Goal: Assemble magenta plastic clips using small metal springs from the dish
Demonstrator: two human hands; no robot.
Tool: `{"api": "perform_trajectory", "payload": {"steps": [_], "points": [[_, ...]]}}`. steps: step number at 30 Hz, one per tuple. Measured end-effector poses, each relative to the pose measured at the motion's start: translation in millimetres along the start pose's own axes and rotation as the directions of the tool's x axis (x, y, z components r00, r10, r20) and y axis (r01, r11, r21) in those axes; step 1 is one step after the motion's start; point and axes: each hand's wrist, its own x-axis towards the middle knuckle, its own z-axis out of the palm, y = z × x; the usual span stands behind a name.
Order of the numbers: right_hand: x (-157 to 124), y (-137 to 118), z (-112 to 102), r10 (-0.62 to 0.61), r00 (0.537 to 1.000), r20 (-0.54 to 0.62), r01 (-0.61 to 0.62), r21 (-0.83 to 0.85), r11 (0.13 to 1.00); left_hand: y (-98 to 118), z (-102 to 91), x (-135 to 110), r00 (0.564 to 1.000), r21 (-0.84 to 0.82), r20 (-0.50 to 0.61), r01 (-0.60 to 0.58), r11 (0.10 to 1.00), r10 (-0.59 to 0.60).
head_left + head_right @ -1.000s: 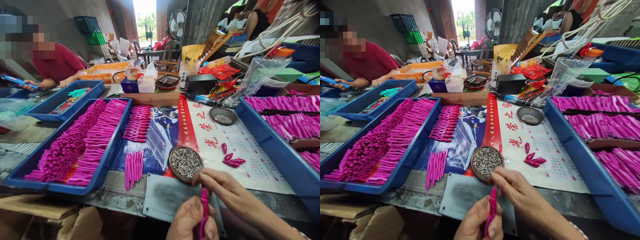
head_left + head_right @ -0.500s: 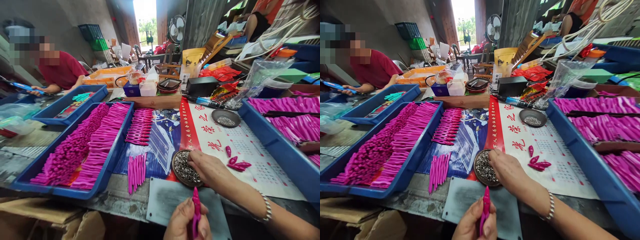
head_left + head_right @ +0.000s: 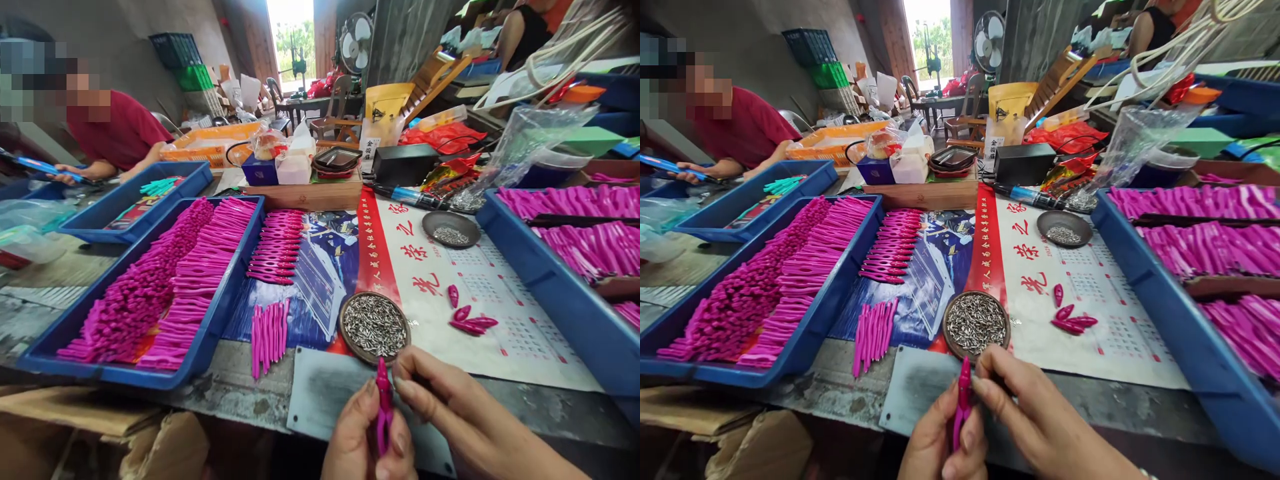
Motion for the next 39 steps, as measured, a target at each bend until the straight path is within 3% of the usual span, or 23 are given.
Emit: {"api": "perform_trajectory", "payload": {"steps": [10,16,20,23,26,29,33,36,39], "points": [[-11.8,0.2,8.4,-0.120,0.990,-0.068,0.098,-0.267,0.959,-5.1,12.7,-0.4,0.996,0.023,-0.067,-0.050,0.999,0.051],[-15.8,4.0,13.9,-0.263,0.949,-0.172,0.182,-0.382,0.906,-10.6,7.9,0.6,0.990,0.046,-0.123,-0.066,0.997,0.071],[-19.1,10.9,21.3,-0.321,0.928,-0.189,0.188,-0.505,0.842,-17.7,4.3,1.2,0.974,0.045,-0.157,-0.160,0.986,0.165],[-18.1,10.5,20.0,-0.219,0.960,-0.173,0.141,-0.376,0.916,-18.9,3.1,0.1,0.980,0.049,-0.106,-0.167,0.985,0.171],[-14.1,6.0,10.4,-0.039,0.996,-0.079,0.038,-0.016,0.999,-18.2,2.5,-1.8,0.983,0.041,-0.014,-0.181,0.983,0.182],[-9.3,4.2,0.7,0.056,0.998,0.026,-0.060,0.183,0.981,-17.8,2.7,-3.3,0.986,0.010,0.032,-0.165,0.986,0.164],[-1.6,5.2,-5.1,0.122,0.988,0.095,-0.142,0.236,0.961,-14.5,4.7,-4.5,0.990,-0.017,0.133,-0.047,0.999,0.049],[2.7,2.2,-12.8,0.115,0.993,-0.004,-0.114,0.111,0.987,-10.3,4.8,-4.2,0.977,-0.012,0.200,0.077,0.997,-0.073],[2.1,-5.0,-24.9,-0.082,0.993,-0.087,0.061,-0.222,0.973,-8.3,1.5,-3.9,0.986,-0.040,0.130,0.107,0.993,-0.101]]}}
